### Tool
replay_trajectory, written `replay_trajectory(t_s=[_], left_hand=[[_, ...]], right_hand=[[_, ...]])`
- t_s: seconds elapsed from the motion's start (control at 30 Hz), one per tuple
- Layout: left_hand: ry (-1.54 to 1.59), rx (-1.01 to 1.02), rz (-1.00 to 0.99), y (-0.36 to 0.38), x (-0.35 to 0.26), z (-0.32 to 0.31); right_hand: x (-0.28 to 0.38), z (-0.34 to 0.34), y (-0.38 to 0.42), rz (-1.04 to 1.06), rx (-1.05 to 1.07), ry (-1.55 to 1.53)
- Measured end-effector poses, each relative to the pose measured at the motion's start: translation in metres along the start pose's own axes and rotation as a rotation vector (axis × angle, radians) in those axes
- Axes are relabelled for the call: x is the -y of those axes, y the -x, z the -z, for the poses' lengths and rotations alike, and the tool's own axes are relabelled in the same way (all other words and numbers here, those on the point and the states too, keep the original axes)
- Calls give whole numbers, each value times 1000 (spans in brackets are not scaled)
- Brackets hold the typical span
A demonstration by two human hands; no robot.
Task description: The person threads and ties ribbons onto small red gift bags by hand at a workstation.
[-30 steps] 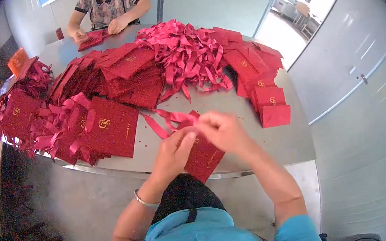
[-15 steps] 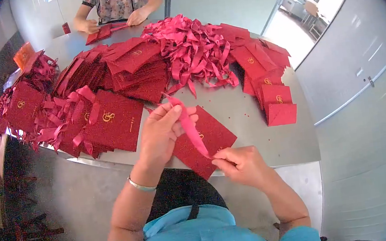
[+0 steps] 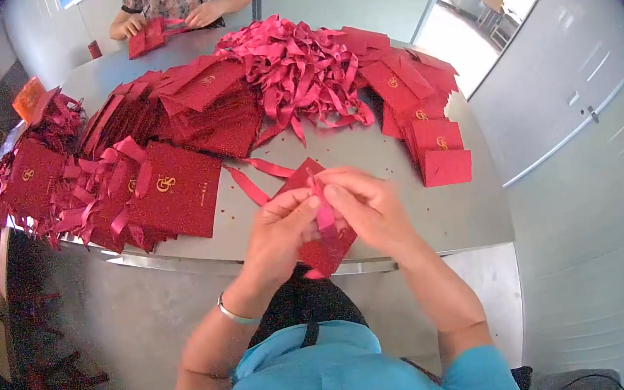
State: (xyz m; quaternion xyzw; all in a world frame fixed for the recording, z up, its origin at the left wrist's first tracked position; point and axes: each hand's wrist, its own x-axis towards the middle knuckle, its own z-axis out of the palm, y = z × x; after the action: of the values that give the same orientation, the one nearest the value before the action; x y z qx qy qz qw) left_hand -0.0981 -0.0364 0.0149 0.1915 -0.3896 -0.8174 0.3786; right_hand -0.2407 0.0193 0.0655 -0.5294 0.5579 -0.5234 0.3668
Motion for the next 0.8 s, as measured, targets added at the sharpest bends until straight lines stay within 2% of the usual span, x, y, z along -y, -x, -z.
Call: replay_trajectory(t_s=[0.1,0.17,0.23,0.27,0.3,0.33,0.37,0.43,0.47,0.5,0.57,0.63,0.7,0.77,0.8], left_hand=[[-76,10,12,7,3,1],[-113,12,16,11,4,0],[-703,-49,-317,14,7,-1],[-701,-45,-313,12,8,1],[-905,-87,-423,10,7,6],[-1107,-127,-535,8,4,12],[-1106,-120,-532,5,-2,17],[-1407,-303,-645,-4,-18,27],[-1408,-300,-646,-10,-22,32],[-1436,-247,-574,-15,-25,37],[-1465,-205,-499,-23,-25,42],[-1437,-136,-373,-28,-22,41],[-1443,-167,-355,-31,-22,36],[-1449,-192,-341,-36,-20,32],[-1433,-193,-416,-40,-19,32]], right_hand=[[-15,-5,-5,-27,73,-66],[-19,-8,-5,-19,44,-165],[-22,-5,-4,-14,3,-260],[-23,3,-3,-76,-43,-282],[-23,12,-3,-137,-90,-305],[-22,20,-4,-128,-110,-156],[-27,23,-5,-131,-118,-156],[-39,27,-5,198,-155,536],[-38,25,1,197,-136,684],[-42,22,6,197,-137,682],[-58,16,18,365,-70,808],[-65,5,28,384,-78,810],[-66,-4,34,502,-122,955],[-71,-9,35,537,-154,943],[-74,-9,35,584,-177,933]])
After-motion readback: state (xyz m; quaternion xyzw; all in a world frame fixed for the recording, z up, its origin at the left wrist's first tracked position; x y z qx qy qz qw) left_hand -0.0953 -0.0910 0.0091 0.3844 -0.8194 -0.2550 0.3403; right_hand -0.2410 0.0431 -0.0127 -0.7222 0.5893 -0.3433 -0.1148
